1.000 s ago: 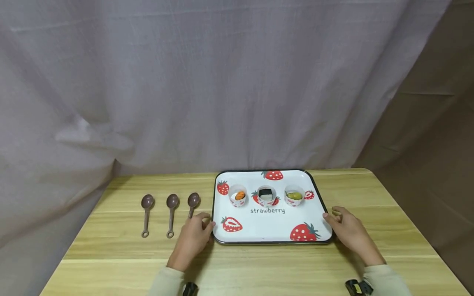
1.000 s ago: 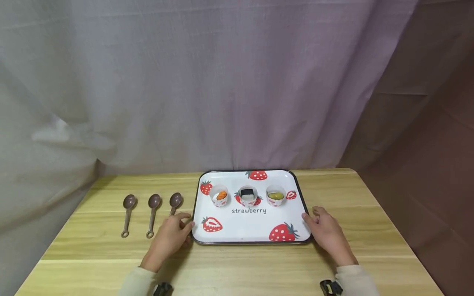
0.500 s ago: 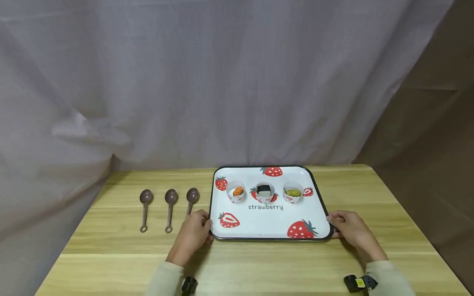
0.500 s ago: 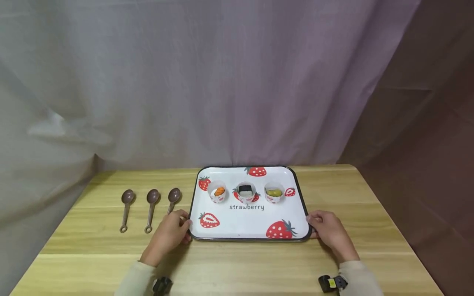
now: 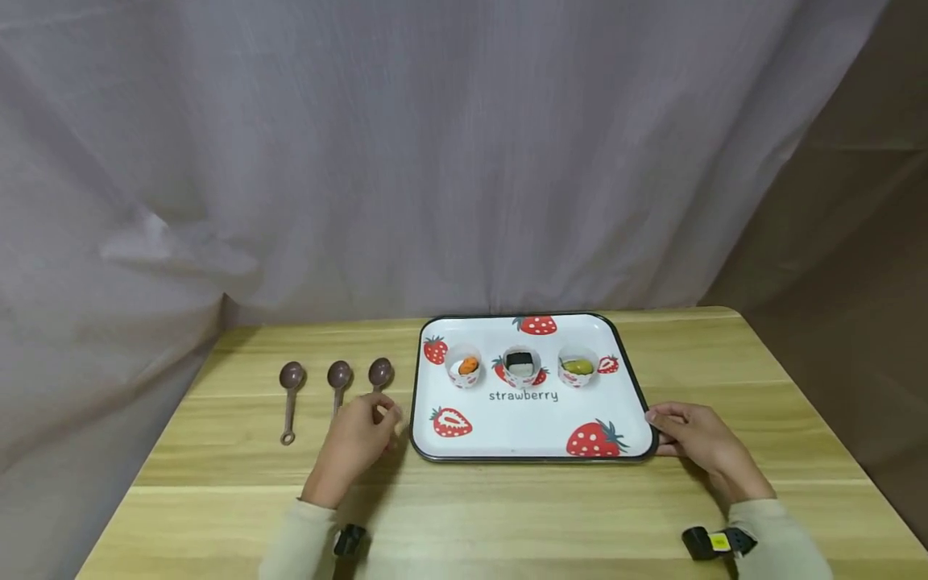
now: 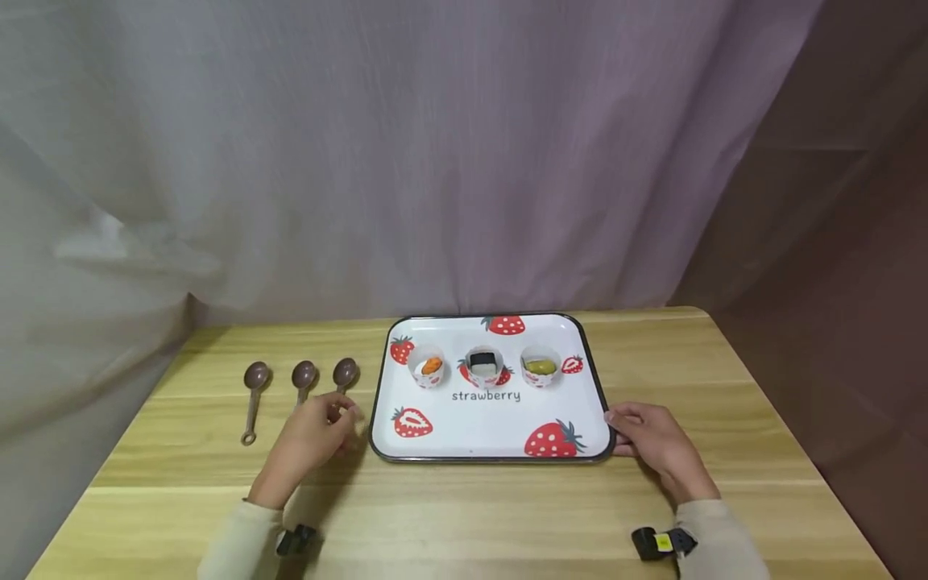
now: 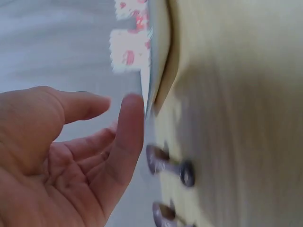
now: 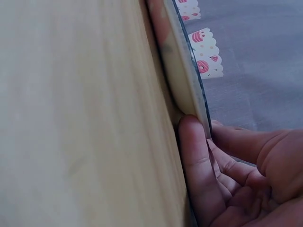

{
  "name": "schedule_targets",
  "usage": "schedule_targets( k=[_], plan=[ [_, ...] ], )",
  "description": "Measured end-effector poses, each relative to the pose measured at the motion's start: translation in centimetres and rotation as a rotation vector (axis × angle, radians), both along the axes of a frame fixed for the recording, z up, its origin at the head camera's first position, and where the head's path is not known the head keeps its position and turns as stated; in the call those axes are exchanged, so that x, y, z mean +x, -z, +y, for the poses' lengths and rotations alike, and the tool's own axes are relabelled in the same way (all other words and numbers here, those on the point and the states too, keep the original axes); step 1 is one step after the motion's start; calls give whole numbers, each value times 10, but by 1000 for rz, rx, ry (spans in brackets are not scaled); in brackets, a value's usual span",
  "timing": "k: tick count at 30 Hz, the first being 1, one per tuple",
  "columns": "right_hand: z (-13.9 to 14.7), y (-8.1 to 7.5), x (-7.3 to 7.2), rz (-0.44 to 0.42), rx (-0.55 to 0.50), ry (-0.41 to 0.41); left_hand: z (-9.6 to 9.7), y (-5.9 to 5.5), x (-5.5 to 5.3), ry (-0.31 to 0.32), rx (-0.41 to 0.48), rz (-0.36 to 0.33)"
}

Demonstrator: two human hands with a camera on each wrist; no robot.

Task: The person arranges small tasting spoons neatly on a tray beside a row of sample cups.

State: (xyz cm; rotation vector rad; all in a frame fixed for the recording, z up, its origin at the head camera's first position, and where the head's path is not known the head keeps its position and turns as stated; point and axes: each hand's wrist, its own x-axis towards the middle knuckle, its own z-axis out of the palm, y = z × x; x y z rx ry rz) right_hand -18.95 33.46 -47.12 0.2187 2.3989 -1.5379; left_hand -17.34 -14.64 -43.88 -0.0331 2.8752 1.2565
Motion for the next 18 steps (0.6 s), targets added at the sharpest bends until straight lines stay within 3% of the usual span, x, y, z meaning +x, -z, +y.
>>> schedule_targets(
  k=[5, 9, 12, 18],
  plan=[
    [2, 1, -4, -22, 2, 8, -28, -6, -3, -67, -29, 36],
    [4, 2, -5, -28, -7, 36, -46, -2, -4, -96, -2, 8],
    [5, 4, -4, -38, -15, 61, -52, 5, -3, -99, -12, -23],
    [2, 5, -3, -50, -34, 79, -51, 11, 5, -107, -126, -37]
  ],
)
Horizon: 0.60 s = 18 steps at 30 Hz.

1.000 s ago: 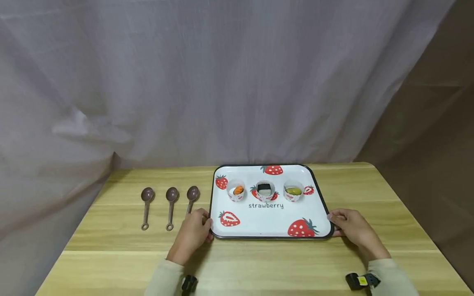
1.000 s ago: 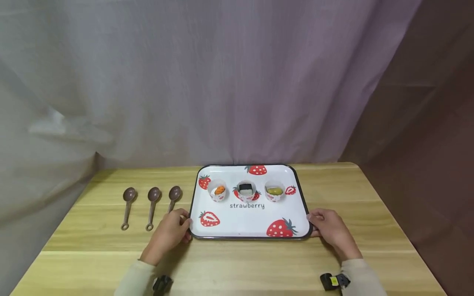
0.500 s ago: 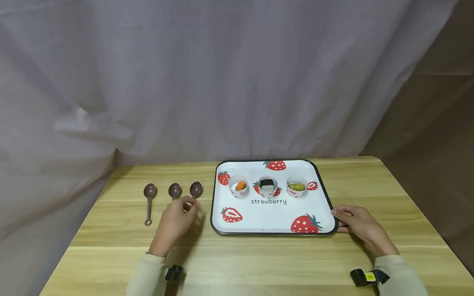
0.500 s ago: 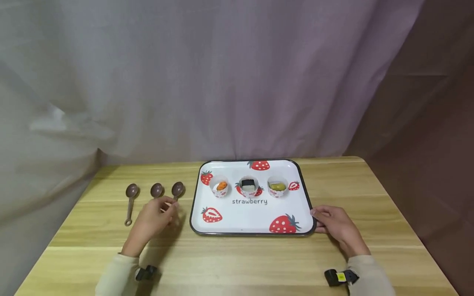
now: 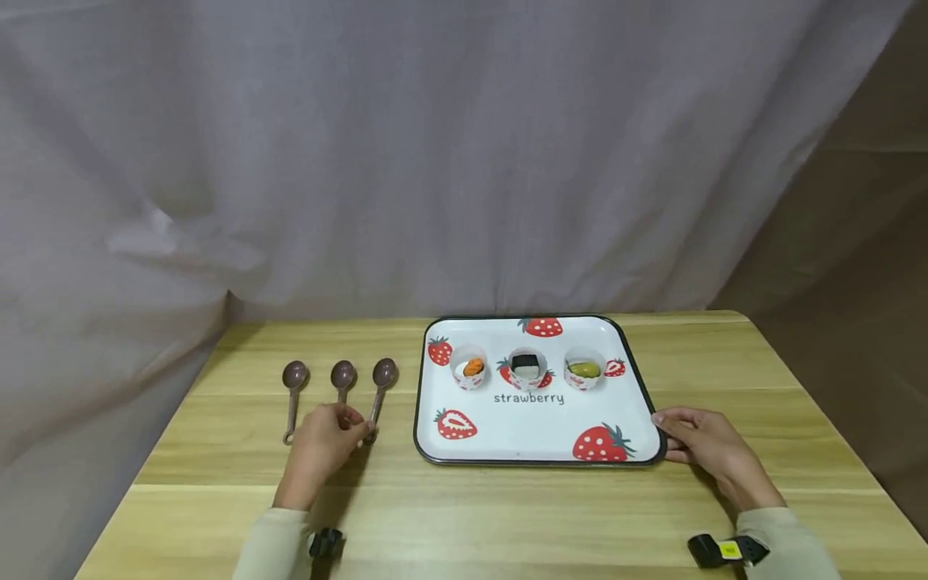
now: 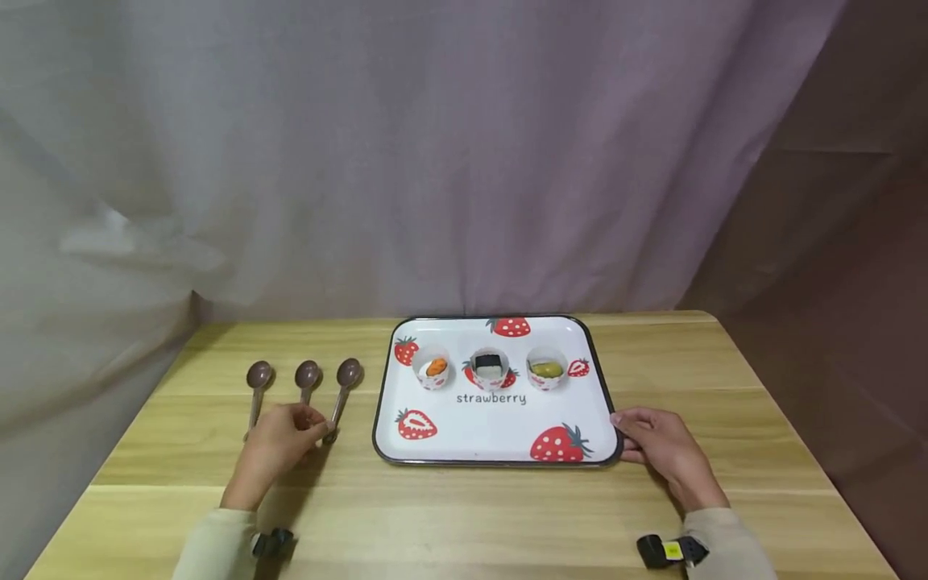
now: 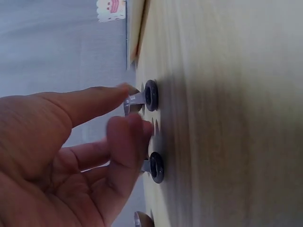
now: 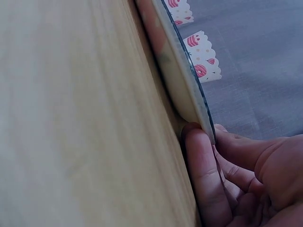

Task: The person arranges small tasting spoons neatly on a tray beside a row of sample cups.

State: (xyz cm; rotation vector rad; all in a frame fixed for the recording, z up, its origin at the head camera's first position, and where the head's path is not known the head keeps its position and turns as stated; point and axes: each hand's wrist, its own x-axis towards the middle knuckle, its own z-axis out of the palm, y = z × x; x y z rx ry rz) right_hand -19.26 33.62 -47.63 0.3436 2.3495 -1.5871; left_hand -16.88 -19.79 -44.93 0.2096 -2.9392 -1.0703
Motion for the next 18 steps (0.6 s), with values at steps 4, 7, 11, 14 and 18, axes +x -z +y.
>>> schedule_targets(
  k=[4, 7, 11, 14, 18],
  plan=[
    [0, -1, 2, 3, -15, 9, 3, 3, -1, 1, -32, -10],
    [0, 0, 4, -3, -23, 19, 5, 5, 0, 2, -34, -17],
    [1, 0, 5, -10, -23, 39, 9, 5, -1, 12, -50, 3],
    [0, 1, 4, 1, -20, 38, 11, 5, -1, 8, -58, 7],
    [-3, 0, 3, 26, -23, 31, 10, 6, -1, 5, -40, -6]
  ],
)
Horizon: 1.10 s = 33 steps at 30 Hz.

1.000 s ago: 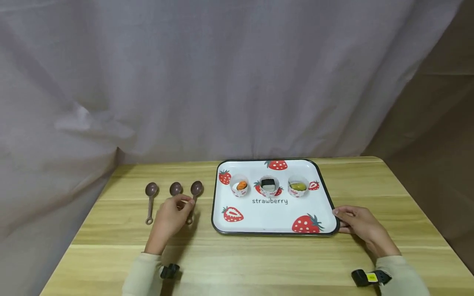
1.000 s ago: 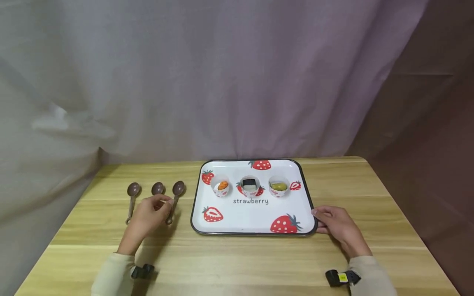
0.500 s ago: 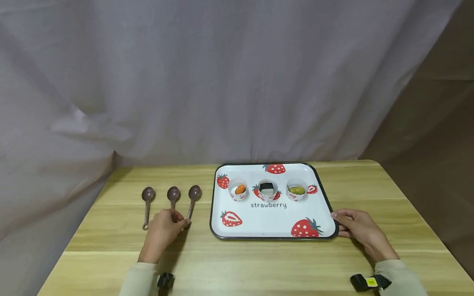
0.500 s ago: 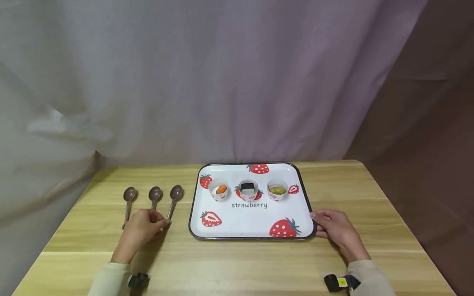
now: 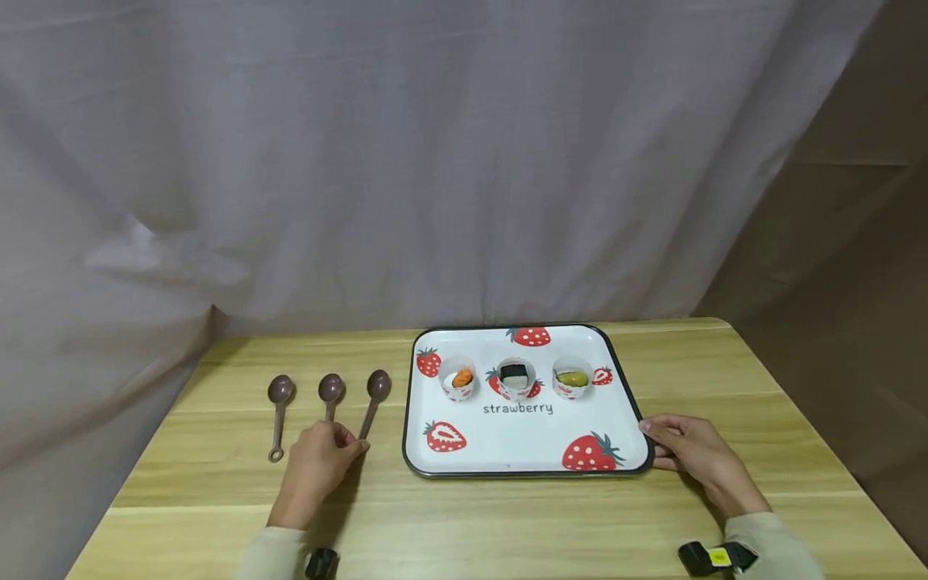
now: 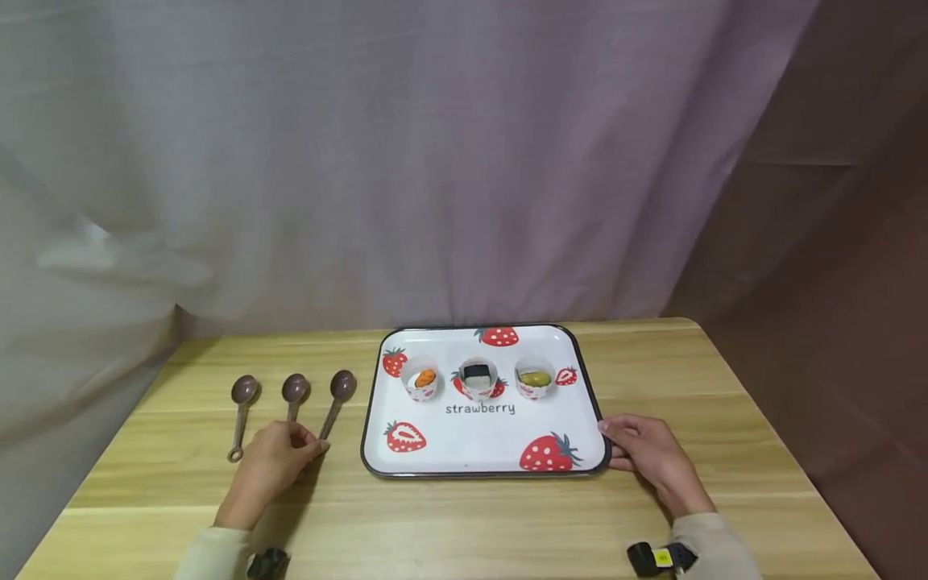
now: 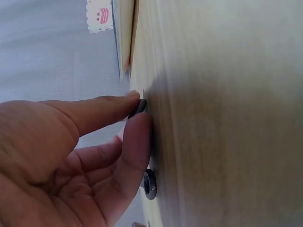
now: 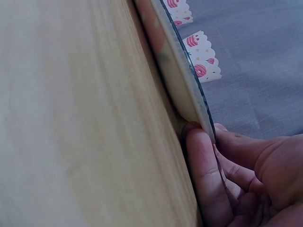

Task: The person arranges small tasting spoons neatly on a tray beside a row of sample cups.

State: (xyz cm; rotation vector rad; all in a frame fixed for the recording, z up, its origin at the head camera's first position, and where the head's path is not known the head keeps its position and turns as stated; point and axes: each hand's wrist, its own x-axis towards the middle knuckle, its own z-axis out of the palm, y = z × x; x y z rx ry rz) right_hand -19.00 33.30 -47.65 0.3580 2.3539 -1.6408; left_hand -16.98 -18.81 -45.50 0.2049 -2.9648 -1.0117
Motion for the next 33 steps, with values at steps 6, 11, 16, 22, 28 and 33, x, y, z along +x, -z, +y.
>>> schedule_targets(
  k=[6, 11, 16, 22, 28, 33],
  plan=[
    [-3, 1, 2, 0, 7, 11, -4, 1, 0, 12, 69, -31],
    [-4, 1, 3, -6, 20, 19, -7, 0, 1, 14, 157, -65],
    [-2, 0, 3, 2, 22, 22, -7, 3, 1, 5, 249, -103],
    [-5, -2, 3, 19, 22, 18, -7, 8, 1, -14, 428, -146],
    [-5, 0, 3, 24, 12, 13, -8, 16, -3, -38, 610, -177],
    [-3, 2, 4, 17, 8, 17, -7, 17, -4, -37, 668, -184]
  ],
)
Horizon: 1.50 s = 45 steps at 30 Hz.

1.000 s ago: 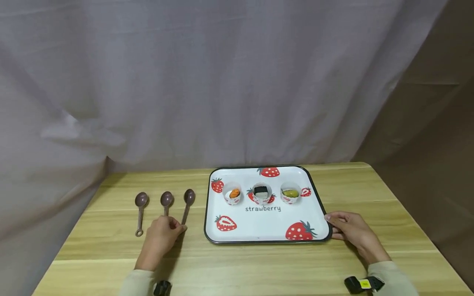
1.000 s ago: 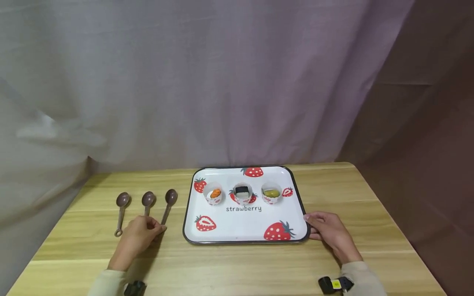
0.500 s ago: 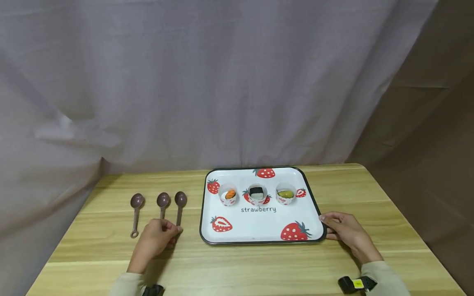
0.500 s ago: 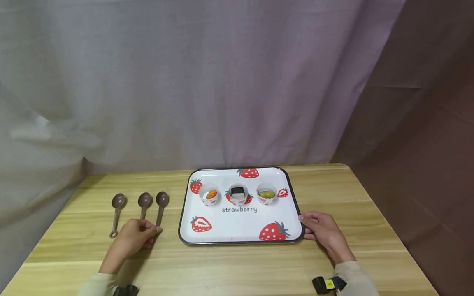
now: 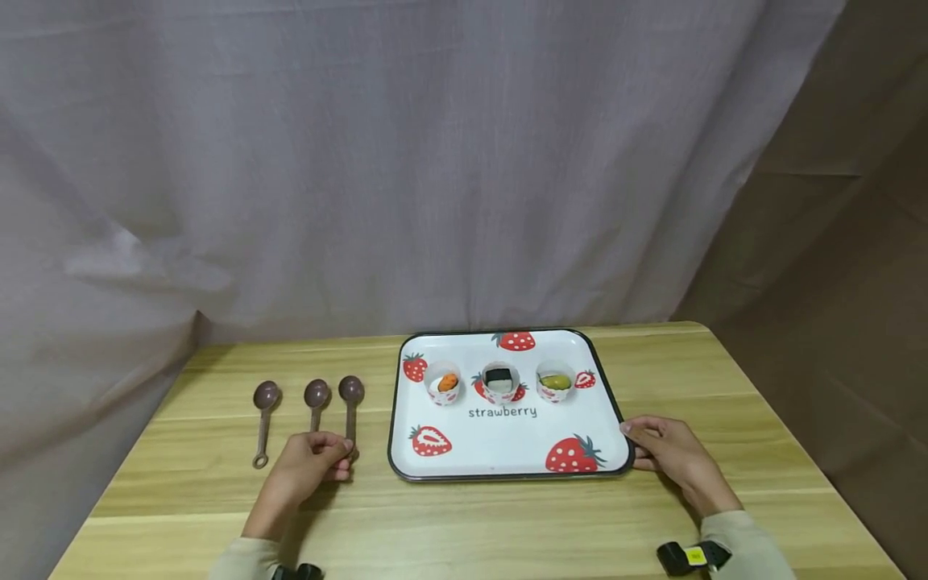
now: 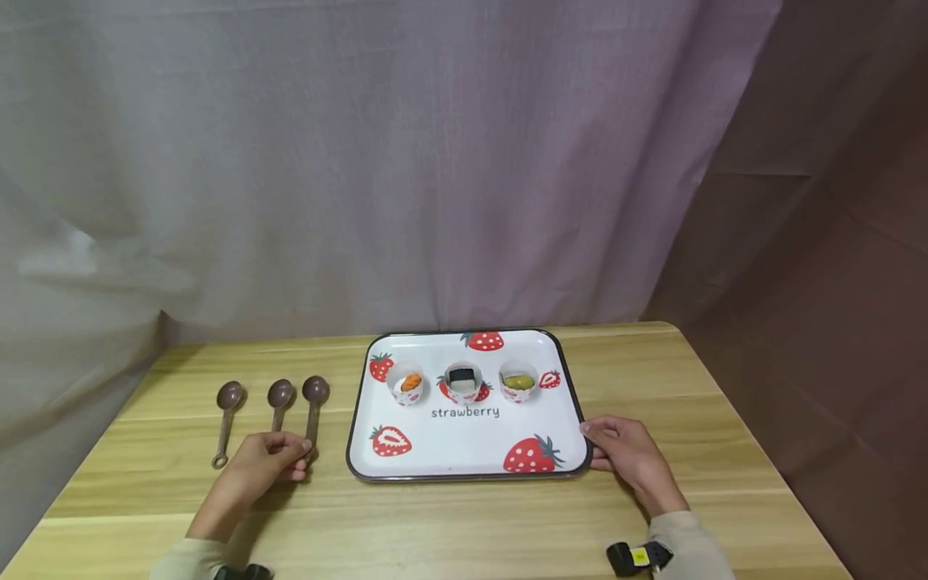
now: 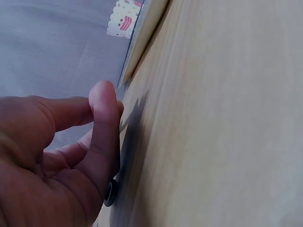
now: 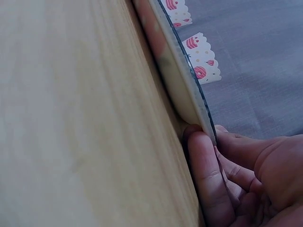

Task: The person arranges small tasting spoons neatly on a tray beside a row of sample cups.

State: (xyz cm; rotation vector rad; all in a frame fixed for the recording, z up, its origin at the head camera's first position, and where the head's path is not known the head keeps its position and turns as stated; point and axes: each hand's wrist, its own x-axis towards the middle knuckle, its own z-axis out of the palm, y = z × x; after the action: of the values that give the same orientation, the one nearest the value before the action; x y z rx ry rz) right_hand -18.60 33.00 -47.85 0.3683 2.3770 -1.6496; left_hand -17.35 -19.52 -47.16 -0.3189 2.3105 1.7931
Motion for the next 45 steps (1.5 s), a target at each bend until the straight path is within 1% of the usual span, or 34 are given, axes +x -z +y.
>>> schedule_targets(
  k=[2, 5, 9, 12, 19, 26, 33, 35, 41, 45],
  plan=[
    [-1, 1, 0, -6, 3, 3, 1, -2, 1, 0, 13, 6],
    [-1, 1, -1, -20, 13, 5, 3, -7, 2, -14, -2, 24],
    [0, 0, 0, -10, 9, 5, 9, -13, 2, -33, -25, 60],
    [1, -1, 1, 0, 6, 2, 10, -14, 2, -37, -26, 77],
    [2, 1, -2, -12, 21, 9, 11, -14, 5, -60, -46, 85],
    [3, 1, -2, -24, 42, 5, 18, -16, 7, -39, -87, 124],
    [2, 2, -2, -21, 35, 0, 23, -21, 12, -47, -132, 149],
    [2, 2, -2, -18, 38, 0, 24, -21, 12, -40, -144, 161],
    [1, 3, -2, 13, 31, -6, 30, -24, 12, -27, -141, 184],
    [1, 2, -1, 9, 33, -7, 36, -27, 10, -18, -117, 192]
  ],
)
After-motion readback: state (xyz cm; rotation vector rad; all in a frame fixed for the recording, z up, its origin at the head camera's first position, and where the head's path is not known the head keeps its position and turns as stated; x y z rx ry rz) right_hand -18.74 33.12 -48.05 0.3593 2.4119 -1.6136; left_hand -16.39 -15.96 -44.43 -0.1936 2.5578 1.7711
